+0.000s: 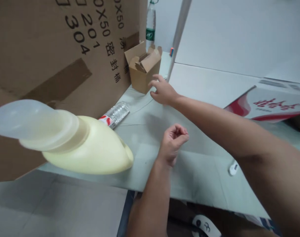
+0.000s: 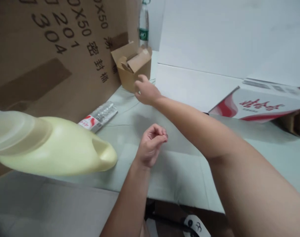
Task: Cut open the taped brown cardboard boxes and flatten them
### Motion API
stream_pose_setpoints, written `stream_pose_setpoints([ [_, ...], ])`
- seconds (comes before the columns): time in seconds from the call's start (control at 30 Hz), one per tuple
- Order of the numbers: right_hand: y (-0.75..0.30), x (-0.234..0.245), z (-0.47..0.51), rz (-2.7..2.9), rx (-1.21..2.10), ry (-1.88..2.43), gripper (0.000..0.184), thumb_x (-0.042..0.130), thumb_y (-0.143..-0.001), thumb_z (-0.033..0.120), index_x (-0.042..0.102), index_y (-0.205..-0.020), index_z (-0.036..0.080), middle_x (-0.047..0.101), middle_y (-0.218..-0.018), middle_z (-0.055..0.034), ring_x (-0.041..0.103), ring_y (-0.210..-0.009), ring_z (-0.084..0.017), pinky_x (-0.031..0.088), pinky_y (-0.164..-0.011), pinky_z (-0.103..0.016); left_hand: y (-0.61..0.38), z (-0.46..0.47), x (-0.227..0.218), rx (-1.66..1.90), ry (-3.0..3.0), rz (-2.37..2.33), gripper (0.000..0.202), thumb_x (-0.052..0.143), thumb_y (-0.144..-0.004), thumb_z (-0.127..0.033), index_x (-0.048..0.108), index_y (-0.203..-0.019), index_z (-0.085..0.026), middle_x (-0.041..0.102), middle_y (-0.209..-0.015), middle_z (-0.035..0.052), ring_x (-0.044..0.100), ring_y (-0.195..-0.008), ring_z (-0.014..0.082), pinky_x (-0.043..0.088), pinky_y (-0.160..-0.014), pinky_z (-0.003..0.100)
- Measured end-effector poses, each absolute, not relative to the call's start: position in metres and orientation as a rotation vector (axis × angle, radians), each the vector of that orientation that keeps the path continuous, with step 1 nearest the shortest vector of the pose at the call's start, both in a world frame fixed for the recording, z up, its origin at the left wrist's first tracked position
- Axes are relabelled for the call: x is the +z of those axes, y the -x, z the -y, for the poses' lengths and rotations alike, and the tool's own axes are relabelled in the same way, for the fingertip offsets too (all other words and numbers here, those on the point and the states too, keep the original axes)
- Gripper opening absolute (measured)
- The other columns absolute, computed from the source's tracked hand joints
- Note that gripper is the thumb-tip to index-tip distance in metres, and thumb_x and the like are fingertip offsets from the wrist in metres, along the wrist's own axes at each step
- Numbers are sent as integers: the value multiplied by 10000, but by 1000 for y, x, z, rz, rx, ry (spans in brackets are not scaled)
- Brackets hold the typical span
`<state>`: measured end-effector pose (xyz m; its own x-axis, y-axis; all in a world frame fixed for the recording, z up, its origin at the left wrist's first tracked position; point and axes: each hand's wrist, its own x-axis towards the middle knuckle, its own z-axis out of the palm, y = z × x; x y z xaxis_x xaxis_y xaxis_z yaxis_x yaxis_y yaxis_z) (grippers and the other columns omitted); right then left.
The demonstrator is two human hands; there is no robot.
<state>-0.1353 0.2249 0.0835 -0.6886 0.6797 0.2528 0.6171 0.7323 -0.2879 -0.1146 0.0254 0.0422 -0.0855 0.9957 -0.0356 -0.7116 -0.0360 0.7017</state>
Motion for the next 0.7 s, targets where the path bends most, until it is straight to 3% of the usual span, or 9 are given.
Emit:
stream_pose_setpoints([
  [0.13, 196, 74, -269, 2583, 210, 1048, 362, 591, -860, 185, 642, -1218, 167, 306, -1661, -127, 654, -1175, -371, 534, -1041, -611, 119, -34, 37, 1552, -526, -678, 270, 771, -596, -201, 507, -648, -204, 490, -679, -16, 428, -652, 110, 333, -673, 317],
  [0.3, 204, 53, -269, 2502, 233, 969, 514, 527, -867, 177, 535, -1381, 163, 404, -1612, -110, 583, -1296, -384, 513, -1093, -599, 124, -33, 34, 1581, -563, -785, 203, 715, -612, -195, 517, -652, -208, 494, -665, -11, 422, -647, 114, 320, -648, 305],
  [0.43, 162, 63, -222, 2488, 176, 1001, 434, 461, -916, 190, 577, -1333, 159, 482, -1559, -121, 538, -1359, -375, 488, -1117, -560, 133, -29, 35, 1802, -421, -1075, 158, 663, -670, -203, 514, -717, -222, 468, -671, -23, 407, -640, 123, 312, -625, 288],
  [0.57, 92, 84, -152, 2512, 152, 1090, 403, 489, -923, 245, 591, -1308, 183, 512, -1537, -130, 702, -1024, -318, 567, -897, -494, 135, -18, 42, 2093, -477, -1355, 96, 585, -779, -183, 502, -770, -231, 430, -721, -19, 405, -683, 147, 350, -669, 291],
  [0.7, -4, 87, -83, 2368, 222, 1028, 149, 574, -864, 242, 631, -1001, 235, 701, -1223, -102, 619, -606, -172, 527, -656, -390, 116, 7, 53, 2254, -835, -1524, 119, 584, -838, -178, 489, -811, -244, 443, -824, 4, 469, -801, 185, 410, -813, 335],
])
